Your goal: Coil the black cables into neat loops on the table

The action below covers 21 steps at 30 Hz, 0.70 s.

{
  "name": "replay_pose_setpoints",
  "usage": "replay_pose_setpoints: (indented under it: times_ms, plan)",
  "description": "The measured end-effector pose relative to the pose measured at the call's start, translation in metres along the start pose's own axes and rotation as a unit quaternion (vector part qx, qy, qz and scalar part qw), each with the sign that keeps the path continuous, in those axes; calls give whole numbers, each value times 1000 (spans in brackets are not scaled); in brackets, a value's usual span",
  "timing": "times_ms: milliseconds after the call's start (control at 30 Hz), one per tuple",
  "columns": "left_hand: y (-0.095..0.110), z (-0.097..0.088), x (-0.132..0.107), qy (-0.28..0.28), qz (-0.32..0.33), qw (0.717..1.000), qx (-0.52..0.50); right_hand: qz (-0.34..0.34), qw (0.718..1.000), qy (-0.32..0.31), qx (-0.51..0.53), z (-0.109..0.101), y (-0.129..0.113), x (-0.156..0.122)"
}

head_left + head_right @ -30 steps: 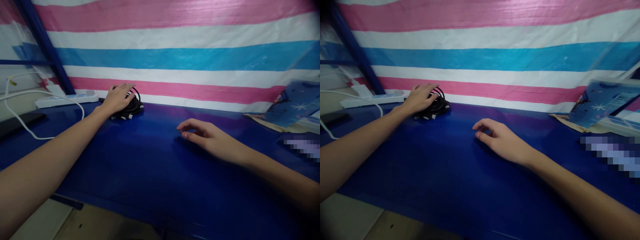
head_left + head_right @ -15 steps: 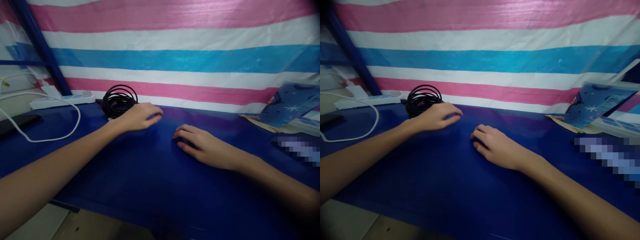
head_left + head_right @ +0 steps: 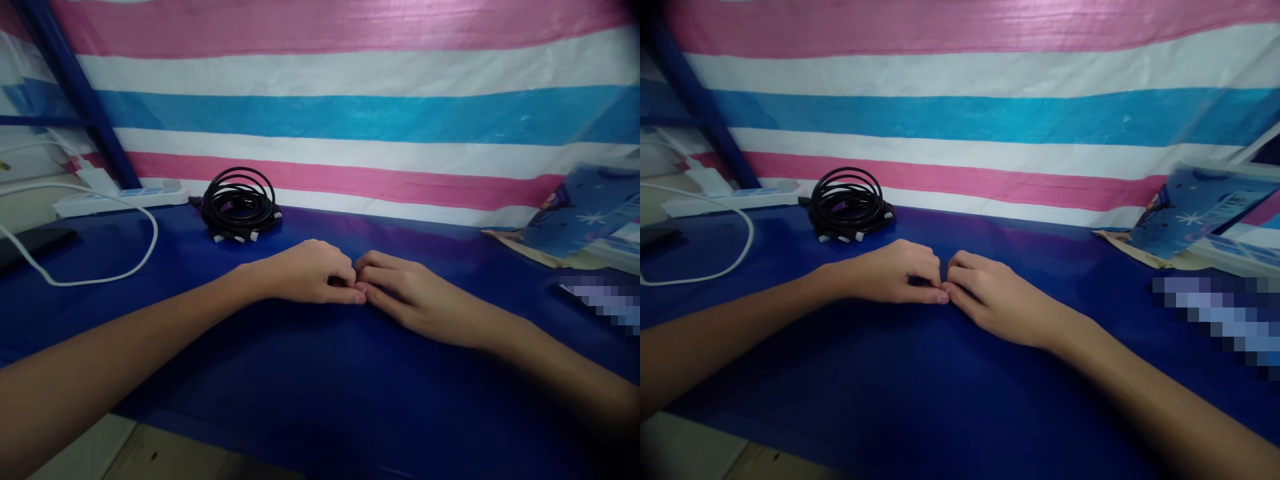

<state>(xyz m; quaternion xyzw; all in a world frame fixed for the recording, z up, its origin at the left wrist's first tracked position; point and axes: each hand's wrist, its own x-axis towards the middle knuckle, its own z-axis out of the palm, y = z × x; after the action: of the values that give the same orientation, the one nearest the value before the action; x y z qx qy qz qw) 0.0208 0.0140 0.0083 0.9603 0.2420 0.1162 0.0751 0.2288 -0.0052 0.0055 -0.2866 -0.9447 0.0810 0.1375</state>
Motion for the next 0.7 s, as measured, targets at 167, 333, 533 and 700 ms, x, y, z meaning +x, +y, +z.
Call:
replay_pose_setpoints:
  times_ms: [167, 333, 533, 700]
  plan:
    - [0, 0, 0, -9, 11, 1000, 15, -15, 1000, 2, -3, 1, 1, -1]
    - [1, -2, -2, -10, 15, 999, 28, -50, 998, -2, -38, 1, 0, -1]
    - [5, -4, -2, -15, 12, 999, 27, -61, 997, 5, -47, 1, -2, 0]
    - [6, -4, -3, -13, 13, 999, 32, -59, 997, 8, -55, 1, -2, 0]
